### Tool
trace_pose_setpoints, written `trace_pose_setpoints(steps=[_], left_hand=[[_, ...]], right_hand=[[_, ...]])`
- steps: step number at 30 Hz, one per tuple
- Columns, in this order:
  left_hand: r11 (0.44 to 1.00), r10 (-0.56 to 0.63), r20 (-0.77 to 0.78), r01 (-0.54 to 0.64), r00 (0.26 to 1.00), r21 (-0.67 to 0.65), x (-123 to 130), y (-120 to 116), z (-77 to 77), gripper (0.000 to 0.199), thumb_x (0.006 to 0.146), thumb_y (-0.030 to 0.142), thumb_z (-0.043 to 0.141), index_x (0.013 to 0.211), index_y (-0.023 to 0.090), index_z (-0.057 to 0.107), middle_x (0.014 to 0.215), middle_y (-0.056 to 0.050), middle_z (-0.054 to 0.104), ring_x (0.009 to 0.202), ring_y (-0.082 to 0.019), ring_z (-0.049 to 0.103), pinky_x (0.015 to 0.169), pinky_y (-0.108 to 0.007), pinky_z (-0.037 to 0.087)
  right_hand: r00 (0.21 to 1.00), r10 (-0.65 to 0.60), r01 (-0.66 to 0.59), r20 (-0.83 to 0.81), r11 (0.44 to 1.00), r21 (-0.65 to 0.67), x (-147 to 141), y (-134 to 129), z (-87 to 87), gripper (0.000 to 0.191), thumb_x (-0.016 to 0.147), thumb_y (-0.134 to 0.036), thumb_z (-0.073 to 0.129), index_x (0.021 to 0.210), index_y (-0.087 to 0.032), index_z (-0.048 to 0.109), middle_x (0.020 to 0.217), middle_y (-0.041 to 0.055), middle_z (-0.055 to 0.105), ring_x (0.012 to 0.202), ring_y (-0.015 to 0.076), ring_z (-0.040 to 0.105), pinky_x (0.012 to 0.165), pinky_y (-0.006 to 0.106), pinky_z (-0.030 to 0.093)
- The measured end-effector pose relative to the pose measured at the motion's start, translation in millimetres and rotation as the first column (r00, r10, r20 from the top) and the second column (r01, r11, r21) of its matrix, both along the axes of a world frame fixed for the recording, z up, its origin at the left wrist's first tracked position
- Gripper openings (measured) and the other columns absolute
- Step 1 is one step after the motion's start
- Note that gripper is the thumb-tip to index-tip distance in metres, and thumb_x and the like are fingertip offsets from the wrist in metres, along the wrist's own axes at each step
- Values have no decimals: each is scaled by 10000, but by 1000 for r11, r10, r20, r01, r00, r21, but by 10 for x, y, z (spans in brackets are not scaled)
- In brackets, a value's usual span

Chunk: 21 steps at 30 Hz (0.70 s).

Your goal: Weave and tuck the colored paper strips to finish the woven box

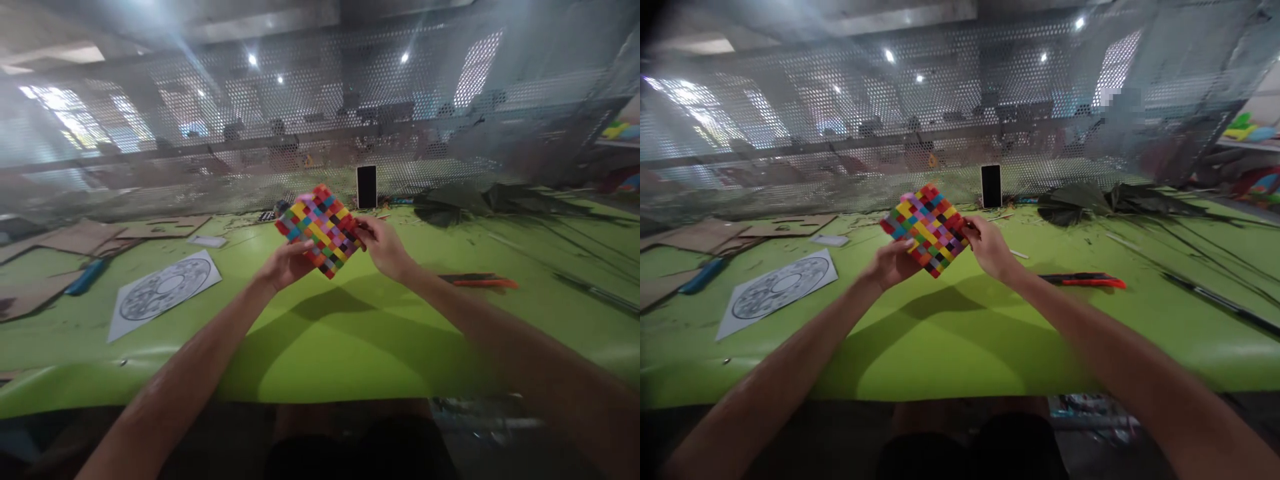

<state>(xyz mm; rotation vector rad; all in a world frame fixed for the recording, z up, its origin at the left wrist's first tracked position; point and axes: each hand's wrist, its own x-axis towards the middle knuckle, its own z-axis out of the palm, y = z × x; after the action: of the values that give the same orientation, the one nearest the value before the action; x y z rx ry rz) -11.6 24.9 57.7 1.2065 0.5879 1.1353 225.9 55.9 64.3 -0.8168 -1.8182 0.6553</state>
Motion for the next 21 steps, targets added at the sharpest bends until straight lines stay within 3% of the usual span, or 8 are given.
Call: trace_pose_setpoints(steps=[2, 5, 7, 10, 12, 14, 18, 21], left_hand=[[1000, -24, -112, 23, 993, -11, -111, 17, 16, 571, 616, 407, 866, 1124, 219, 688, 1157, -125, 751, 1204, -361, 670, 1022, -502, 556], [987, -57, -155, 79, 986, 140, -360, 38, 158, 709, 463, 455, 942, 1120, 280, 742, 1219, -102, 736, 1176, -372, 678, 953, -484, 592], [971, -94, -145, 123, 985, 207, -491, 58, 266, 853, 522, 595, 905, 1290, 288, 701, 1356, -128, 668, 1246, -374, 637, 954, -473, 590], [975, -37, -272, 95, 961, 201, -530, 94, 335, 703, 764, 621, 769, 1360, 262, 668, 1254, -137, 710, 1099, -286, 703, 904, -402, 600], [976, 33, -476, 75, 879, 206, -459, 103, 327, 580, 859, 577, 708, 1330, 240, 687, 1106, -122, 756, 959, -234, 728, 843, -350, 598], [962, 103, -652, 91, 751, 258, -343, 88, 306, 508, 878, 559, 699, 1252, 216, 729, 1037, -110, 778, 906, -220, 729, 809, -319, 584], [906, 201, -760, 178, 617, 384, -119, 12, 296, 403, 859, 536, 714, 1054, 194, 797, 979, -66, 799, 876, -212, 709, 774, -282, 545], [890, 227, -816, 226, 531, 395, -64, -18, 313, 353, 879, 503, 676, 988, 201, 825, 900, -32, 801, 808, -190, 686, 723, -260, 511]], right_hand=[[997, 27, -29, 73, 999, 18, 28, -41, 67, 303, 979, -333, 545, 1169, -145, 688, 918, 82, 706, 735, 177, 591, 667, 310, 502], [985, 86, -85, 151, 996, -12, 106, -65, 204, 272, 971, -292, 560, 1146, -168, 726, 1052, 100, 746, 886, 224, 665, 758, 344, 551], [972, 120, -118, 203, 993, -24, 149, -57, 272, 255, 963, -255, 564, 1126, -185, 748, 1092, 91, 760, 943, 238, 687, 797, 354, 564], [933, 155, -170, 323, 985, 18, 157, -50, 291, 267, 965, -222, 560, 1137, -205, 764, 1128, 81, 771, 1007, 248, 698, 874, 374, 559], [893, 168, -215, 417, 974, 68, 126, -71, 261, 266, 960, -208, 573, 1136, -201, 772, 1145, 90, 773, 1041, 258, 694, 933, 396, 537], [860, 183, -258, 476, 961, 95, 80, -117, 223, 267, 952, -193, 583, 1139, -195, 774, 1161, 103, 771, 1057, 259, 689, 953, 396, 521], [861, 206, -270, 465, 960, 74, 3, -235, 164, 279, 920, -199, 648, 1176, -188, 756, 1065, 97, 774, 903, 218, 687, 814, 330, 527], [898, 193, -218, 396, 976, 18, -11, -288, 136, 280, 888, -243, 708, 1156, -176, 750, 904, 64, 748, 738, 177, 644, 687, 294, 505]])
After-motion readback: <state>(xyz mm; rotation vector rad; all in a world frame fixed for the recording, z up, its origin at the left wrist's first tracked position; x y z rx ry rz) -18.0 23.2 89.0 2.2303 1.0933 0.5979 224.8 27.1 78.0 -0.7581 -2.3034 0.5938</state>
